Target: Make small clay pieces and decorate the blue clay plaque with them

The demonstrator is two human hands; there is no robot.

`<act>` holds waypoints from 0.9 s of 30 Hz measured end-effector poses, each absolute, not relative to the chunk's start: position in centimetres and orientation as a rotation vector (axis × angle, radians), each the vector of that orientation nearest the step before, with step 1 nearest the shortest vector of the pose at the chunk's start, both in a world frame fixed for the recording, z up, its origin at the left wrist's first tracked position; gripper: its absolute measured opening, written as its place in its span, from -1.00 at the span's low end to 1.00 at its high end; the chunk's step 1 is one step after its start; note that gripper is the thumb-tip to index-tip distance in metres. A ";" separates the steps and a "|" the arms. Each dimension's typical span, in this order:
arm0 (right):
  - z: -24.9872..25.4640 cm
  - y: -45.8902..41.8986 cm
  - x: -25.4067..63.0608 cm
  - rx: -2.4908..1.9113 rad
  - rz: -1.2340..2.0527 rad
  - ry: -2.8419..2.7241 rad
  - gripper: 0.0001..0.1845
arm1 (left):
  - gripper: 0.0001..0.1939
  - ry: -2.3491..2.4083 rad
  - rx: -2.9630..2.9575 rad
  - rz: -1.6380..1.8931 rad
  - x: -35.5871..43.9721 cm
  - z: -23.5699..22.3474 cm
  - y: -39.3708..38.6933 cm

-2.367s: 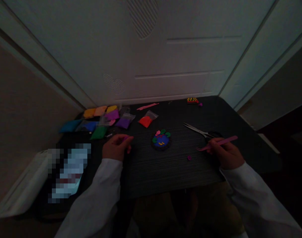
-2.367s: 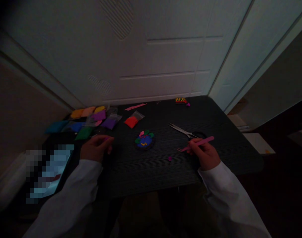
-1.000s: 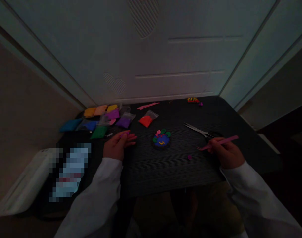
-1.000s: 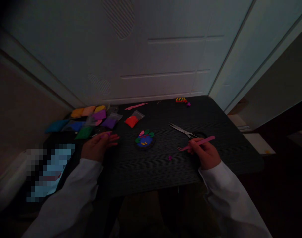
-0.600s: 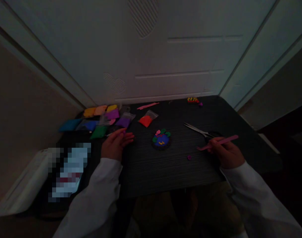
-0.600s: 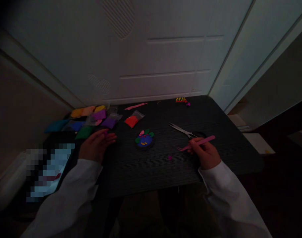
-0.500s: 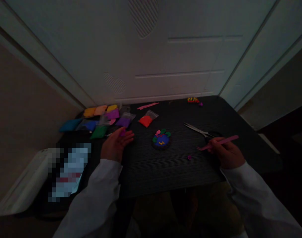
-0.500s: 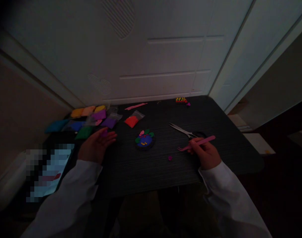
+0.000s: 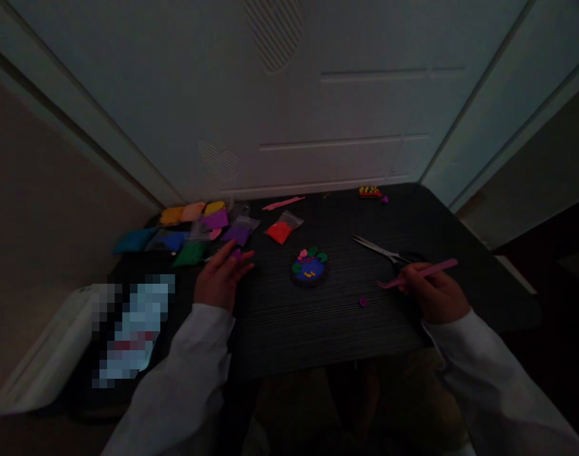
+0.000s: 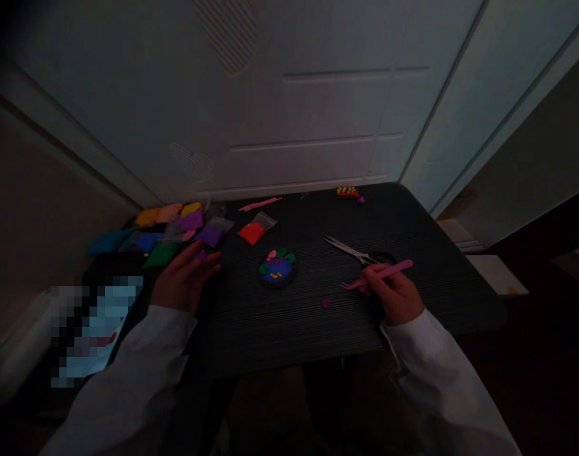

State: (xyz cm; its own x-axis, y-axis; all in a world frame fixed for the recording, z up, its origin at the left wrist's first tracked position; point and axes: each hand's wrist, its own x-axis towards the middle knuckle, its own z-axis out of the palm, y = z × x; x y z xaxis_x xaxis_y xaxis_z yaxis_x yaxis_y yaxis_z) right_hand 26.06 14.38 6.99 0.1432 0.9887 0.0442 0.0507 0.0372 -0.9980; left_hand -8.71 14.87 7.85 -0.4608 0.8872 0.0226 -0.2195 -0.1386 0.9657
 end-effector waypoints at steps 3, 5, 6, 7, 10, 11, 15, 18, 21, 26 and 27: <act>7.0 14.4 26.1 -1.269 1.054 -1.149 -0.77 | -0.64 1.297 0.847 1.720 -8.6 7.9 14.9; 7.0 14.4 26.2 -1.259 1.082 -1.139 -0.77 | -0.67 1.329 0.886 1.719 -8.3 7.9 14.9; 7.0 14.5 26.2 -1.258 1.094 -1.140 -0.78 | -0.68 1.357 0.905 1.715 -8.2 7.9 14.9; 6.9 14.5 26.2 -1.257 1.099 -1.140 -0.78 | -0.69 1.390 0.919 1.706 -8.0 7.9 14.9; 6.8 14.5 26.2 -1.237 1.106 -1.122 -0.79 | -0.71 1.498 0.928 1.668 -7.9 7.9 15.0; 6.8 14.6 26.2 -1.229 1.110 -1.110 -0.79 | -0.71 1.538 0.924 1.646 -7.9 7.9 15.0; 7.0 14.5 26.1 -1.232 1.101 -1.119 -0.78 | -0.71 1.635 0.918 1.593 -8.4 7.9 15.1; 7.1 14.5 26.1 -1.249 1.088 -1.145 -0.77 | -0.71 1.659 0.921 1.600 -8.6 7.8 15.1; 7.1 14.5 26.2 -1.245 1.096 -1.139 -0.77 | -0.78 1.636 0.916 1.633 -8.6 7.8 15.2; 7.1 14.5 26.1 -1.239 1.097 -1.136 -0.76 | -0.82 1.510 0.929 1.666 -8.6 7.6 15.3; 7.2 14.5 26.1 -1.235 1.095 -1.132 -0.76 | -0.81 1.509 0.941 1.667 -8.6 7.5 15.3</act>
